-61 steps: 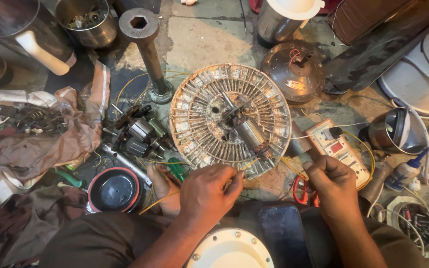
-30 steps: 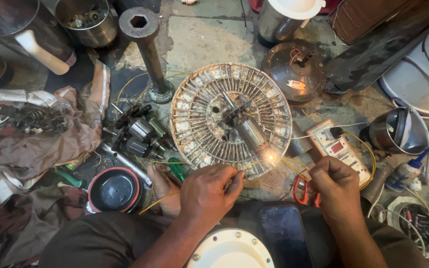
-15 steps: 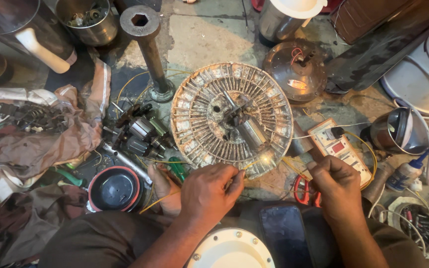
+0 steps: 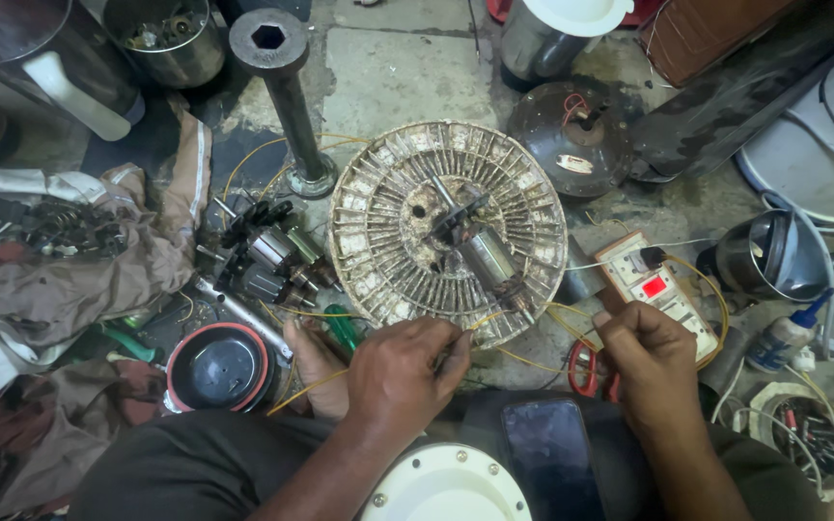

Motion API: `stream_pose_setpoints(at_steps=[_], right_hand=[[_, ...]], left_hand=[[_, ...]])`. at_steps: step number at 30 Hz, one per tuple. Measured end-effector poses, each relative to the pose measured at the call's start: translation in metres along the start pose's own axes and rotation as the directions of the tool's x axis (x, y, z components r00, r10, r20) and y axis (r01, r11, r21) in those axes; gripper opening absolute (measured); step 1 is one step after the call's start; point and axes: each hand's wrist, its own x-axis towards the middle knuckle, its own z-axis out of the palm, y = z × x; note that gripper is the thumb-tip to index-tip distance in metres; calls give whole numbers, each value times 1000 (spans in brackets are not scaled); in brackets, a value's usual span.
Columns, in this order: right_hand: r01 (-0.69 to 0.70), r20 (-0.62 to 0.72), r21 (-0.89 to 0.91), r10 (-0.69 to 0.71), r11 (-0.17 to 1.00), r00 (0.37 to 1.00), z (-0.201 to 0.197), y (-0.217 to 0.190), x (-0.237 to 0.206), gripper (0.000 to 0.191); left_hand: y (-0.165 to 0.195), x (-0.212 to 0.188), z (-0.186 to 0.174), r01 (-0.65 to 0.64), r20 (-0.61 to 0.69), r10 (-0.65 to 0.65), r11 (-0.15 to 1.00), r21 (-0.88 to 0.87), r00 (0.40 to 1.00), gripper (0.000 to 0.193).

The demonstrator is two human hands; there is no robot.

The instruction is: The person sits on the floor of a cluttered repair workshop and tests a small electric motor attached to a plastic fan base. They connect yellow test wires to the motor terminals, touch the wires to the contacts producing sparks, and adjust the multimeter and wiring to check the motor's electrical response.

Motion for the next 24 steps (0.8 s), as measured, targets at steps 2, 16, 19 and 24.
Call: stream_pose_setpoints(at_steps=[2, 16, 19, 24], right_hand=[[6, 5, 7, -6, 1000, 1000, 0, 0, -1, 29], [24, 26, 21, -24, 999, 999, -1, 0, -2, 28], [37, 28, 20, -37, 999, 999, -1, 0, -1, 27], [28, 28, -19, -28, 999, 999, -1, 1, 0, 28]], left_hand=[[0, 0, 0, 12, 0, -12, 1000, 12, 1000, 13], [1, 1, 0, -4, -10, 4, 1000, 12, 1000, 14], [2, 0, 0, 13, 2, -13, 1000, 15, 1000, 14], [2, 1, 0, -2, -18, 2, 1000, 5, 1000, 13]])
